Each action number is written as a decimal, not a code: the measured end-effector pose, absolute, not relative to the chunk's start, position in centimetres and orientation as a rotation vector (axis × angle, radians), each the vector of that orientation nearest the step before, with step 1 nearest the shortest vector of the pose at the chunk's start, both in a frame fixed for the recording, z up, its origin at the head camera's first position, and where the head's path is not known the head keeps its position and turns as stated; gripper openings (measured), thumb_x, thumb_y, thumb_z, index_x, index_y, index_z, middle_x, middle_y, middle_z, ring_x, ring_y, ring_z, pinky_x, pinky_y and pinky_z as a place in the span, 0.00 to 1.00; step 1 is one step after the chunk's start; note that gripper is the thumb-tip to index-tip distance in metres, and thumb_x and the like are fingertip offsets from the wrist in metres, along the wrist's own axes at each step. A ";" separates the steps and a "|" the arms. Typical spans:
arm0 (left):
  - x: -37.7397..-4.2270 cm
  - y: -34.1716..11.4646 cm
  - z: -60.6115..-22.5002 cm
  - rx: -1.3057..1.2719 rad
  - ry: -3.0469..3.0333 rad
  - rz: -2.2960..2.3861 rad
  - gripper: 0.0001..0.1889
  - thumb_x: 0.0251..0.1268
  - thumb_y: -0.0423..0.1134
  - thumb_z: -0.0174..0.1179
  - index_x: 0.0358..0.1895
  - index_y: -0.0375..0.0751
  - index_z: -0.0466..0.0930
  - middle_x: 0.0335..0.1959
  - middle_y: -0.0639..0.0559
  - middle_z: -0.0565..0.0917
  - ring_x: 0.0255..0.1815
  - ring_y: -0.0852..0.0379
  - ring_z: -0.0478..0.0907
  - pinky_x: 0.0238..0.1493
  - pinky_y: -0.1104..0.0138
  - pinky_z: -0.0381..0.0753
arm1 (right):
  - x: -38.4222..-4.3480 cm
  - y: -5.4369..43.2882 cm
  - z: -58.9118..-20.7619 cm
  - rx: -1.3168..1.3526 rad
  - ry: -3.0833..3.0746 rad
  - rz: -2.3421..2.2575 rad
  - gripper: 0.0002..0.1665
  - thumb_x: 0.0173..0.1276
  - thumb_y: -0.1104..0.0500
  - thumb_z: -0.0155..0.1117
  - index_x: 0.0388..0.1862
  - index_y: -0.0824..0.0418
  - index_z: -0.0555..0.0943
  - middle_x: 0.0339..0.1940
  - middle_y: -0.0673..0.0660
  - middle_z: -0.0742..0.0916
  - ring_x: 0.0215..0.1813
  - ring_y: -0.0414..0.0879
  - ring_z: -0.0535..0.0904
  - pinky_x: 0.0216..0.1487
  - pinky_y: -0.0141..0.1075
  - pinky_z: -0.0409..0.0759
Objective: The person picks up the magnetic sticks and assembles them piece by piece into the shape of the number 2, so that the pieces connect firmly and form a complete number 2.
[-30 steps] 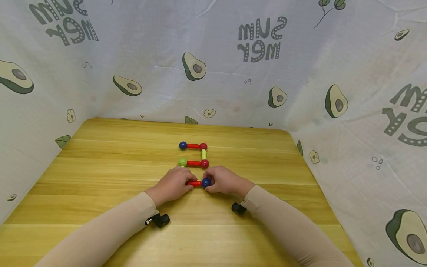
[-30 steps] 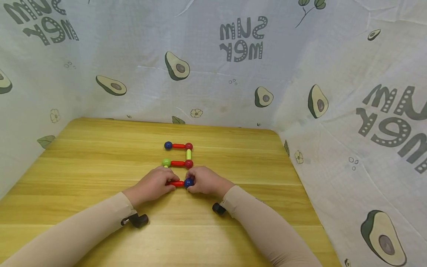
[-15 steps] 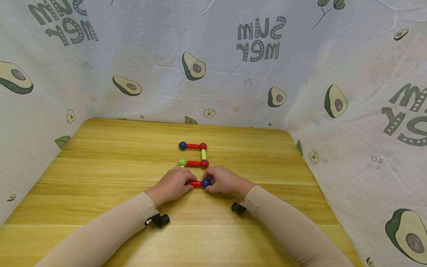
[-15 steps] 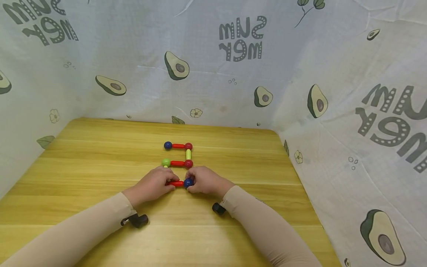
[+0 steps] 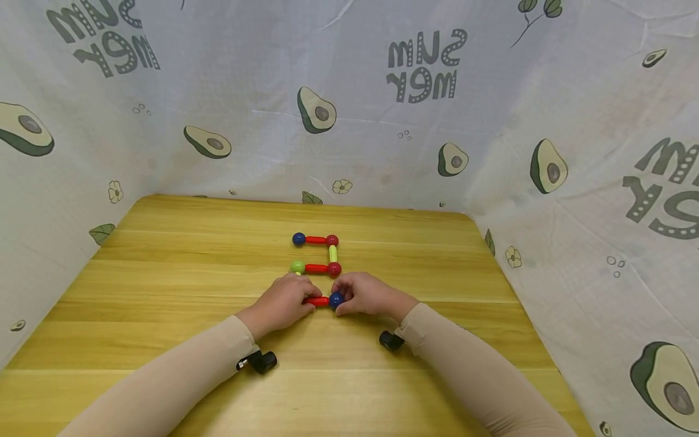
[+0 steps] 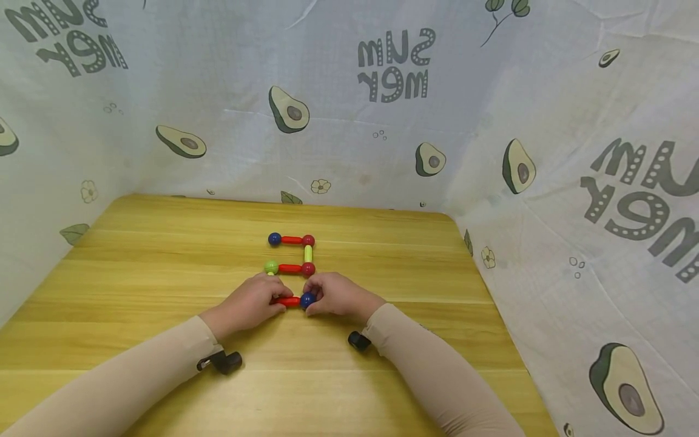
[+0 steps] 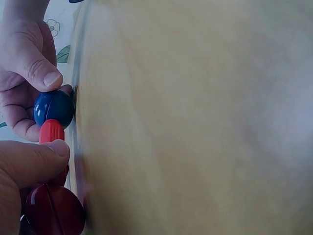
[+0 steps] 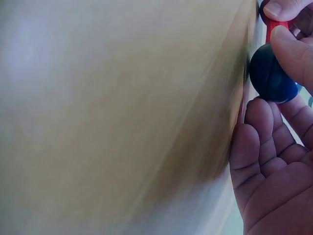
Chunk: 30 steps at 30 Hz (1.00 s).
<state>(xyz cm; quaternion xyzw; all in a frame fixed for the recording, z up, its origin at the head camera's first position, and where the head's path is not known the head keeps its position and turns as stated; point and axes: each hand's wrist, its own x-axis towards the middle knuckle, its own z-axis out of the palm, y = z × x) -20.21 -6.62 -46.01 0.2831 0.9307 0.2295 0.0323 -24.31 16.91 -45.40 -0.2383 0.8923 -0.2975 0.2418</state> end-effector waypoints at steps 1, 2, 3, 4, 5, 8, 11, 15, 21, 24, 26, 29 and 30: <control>-20.2 -6.6 -46.0 0.869 2.865 0.707 0.11 0.67 0.38 0.73 0.50 0.46 0.92 0.46 0.55 0.88 0.49 0.51 0.80 0.58 0.52 0.79 | -24.3 17.0 -45.4 -0.646 2.434 -0.822 0.19 0.63 0.56 0.82 0.50 0.54 0.84 0.41 0.49 0.87 0.42 0.45 0.81 0.50 0.37 0.84; -20.2 -6.6 -46.0 0.869 2.865 0.706 0.11 0.67 0.38 0.73 0.50 0.46 0.92 0.46 0.55 0.88 0.49 0.51 0.80 0.58 0.53 0.79 | -24.4 17.0 -45.4 -0.643 2.429 -0.828 0.19 0.63 0.56 0.82 0.50 0.54 0.84 0.41 0.49 0.87 0.43 0.45 0.81 0.51 0.37 0.84; -20.2 -6.6 -45.9 0.866 2.864 0.706 0.11 0.67 0.39 0.73 0.51 0.46 0.92 0.46 0.55 0.88 0.50 0.51 0.80 0.58 0.53 0.79 | -24.4 17.0 -45.4 -0.643 2.427 -0.830 0.20 0.63 0.56 0.82 0.51 0.54 0.84 0.41 0.49 0.87 0.43 0.45 0.81 0.51 0.37 0.84; -20.2 -6.6 -45.9 0.864 2.862 0.707 0.11 0.67 0.39 0.73 0.51 0.46 0.92 0.46 0.55 0.88 0.50 0.52 0.80 0.59 0.53 0.79 | -24.4 17.1 -45.4 -0.643 2.427 -0.831 0.20 0.63 0.56 0.82 0.51 0.54 0.84 0.41 0.49 0.87 0.43 0.45 0.81 0.51 0.37 0.84; -20.3 -6.6 -45.9 0.866 2.862 0.707 0.11 0.67 0.39 0.73 0.51 0.46 0.92 0.46 0.55 0.88 0.50 0.52 0.80 0.58 0.53 0.79 | -24.5 17.1 -45.4 -0.646 2.424 -0.834 0.20 0.63 0.56 0.82 0.51 0.54 0.84 0.41 0.49 0.87 0.43 0.45 0.81 0.51 0.37 0.84; -20.3 -6.6 -46.0 0.875 2.861 0.713 0.12 0.67 0.38 0.73 0.52 0.46 0.91 0.47 0.55 0.88 0.50 0.52 0.80 0.59 0.53 0.79 | -24.5 17.1 -45.3 -0.650 2.418 -0.840 0.20 0.63 0.56 0.82 0.51 0.55 0.84 0.41 0.49 0.87 0.43 0.45 0.81 0.51 0.37 0.84; -20.4 -6.8 -46.0 0.889 2.858 0.715 0.13 0.67 0.38 0.73 0.53 0.45 0.91 0.48 0.54 0.89 0.51 0.52 0.80 0.60 0.54 0.80 | -24.5 17.2 -45.3 -0.657 2.418 -0.843 0.20 0.63 0.56 0.82 0.51 0.55 0.84 0.41 0.49 0.87 0.43 0.45 0.81 0.51 0.37 0.84; -20.6 -7.1 -45.8 0.880 2.847 0.755 0.14 0.67 0.39 0.73 0.54 0.45 0.90 0.50 0.54 0.89 0.51 0.52 0.81 0.61 0.55 0.81 | -24.6 17.3 -45.4 -0.672 2.413 -0.853 0.20 0.63 0.56 0.82 0.50 0.55 0.83 0.41 0.49 0.87 0.42 0.44 0.81 0.49 0.36 0.84; -20.9 -8.3 -45.3 0.801 2.842 0.828 0.17 0.70 0.42 0.71 0.60 0.45 0.87 0.57 0.50 0.87 0.59 0.47 0.81 0.67 0.52 0.80 | -24.7 17.7 -45.2 -0.676 2.396 -0.878 0.20 0.63 0.55 0.82 0.49 0.55 0.83 0.40 0.49 0.87 0.42 0.44 0.81 0.49 0.35 0.83; -21.2 -9.0 -45.1 0.781 2.865 0.828 0.20 0.72 0.45 0.70 0.63 0.45 0.84 0.58 0.49 0.85 0.57 0.47 0.81 0.68 0.50 0.79 | -24.7 18.0 -45.0 -0.685 2.397 -0.892 0.18 0.65 0.54 0.80 0.50 0.56 0.83 0.40 0.50 0.87 0.43 0.44 0.81 0.49 0.35 0.82; -21.4 -9.6 -45.0 0.772 2.876 0.831 0.22 0.73 0.47 0.68 0.66 0.45 0.82 0.59 0.49 0.84 0.57 0.47 0.81 0.68 0.49 0.80 | -24.9 18.4 -44.8 -0.687 2.422 -0.883 0.17 0.68 0.53 0.78 0.50 0.56 0.83 0.41 0.50 0.87 0.43 0.43 0.81 0.47 0.34 0.82; -22.0 -10.8 -44.9 0.748 2.890 0.828 0.25 0.75 0.49 0.66 0.70 0.45 0.79 0.65 0.47 0.82 0.64 0.44 0.81 0.70 0.47 0.78 | -25.2 19.2 -44.6 -0.659 2.489 -0.851 0.15 0.73 0.50 0.73 0.51 0.57 0.83 0.41 0.50 0.87 0.42 0.43 0.80 0.45 0.34 0.81; -22.2 -11.2 -44.9 0.741 2.899 0.819 0.26 0.76 0.49 0.65 0.71 0.45 0.77 0.68 0.46 0.81 0.68 0.43 0.79 0.72 0.45 0.76 | -25.4 19.5 -44.6 -0.640 2.514 -0.836 0.15 0.75 0.49 0.71 0.51 0.57 0.83 0.41 0.50 0.86 0.42 0.44 0.79 0.44 0.35 0.81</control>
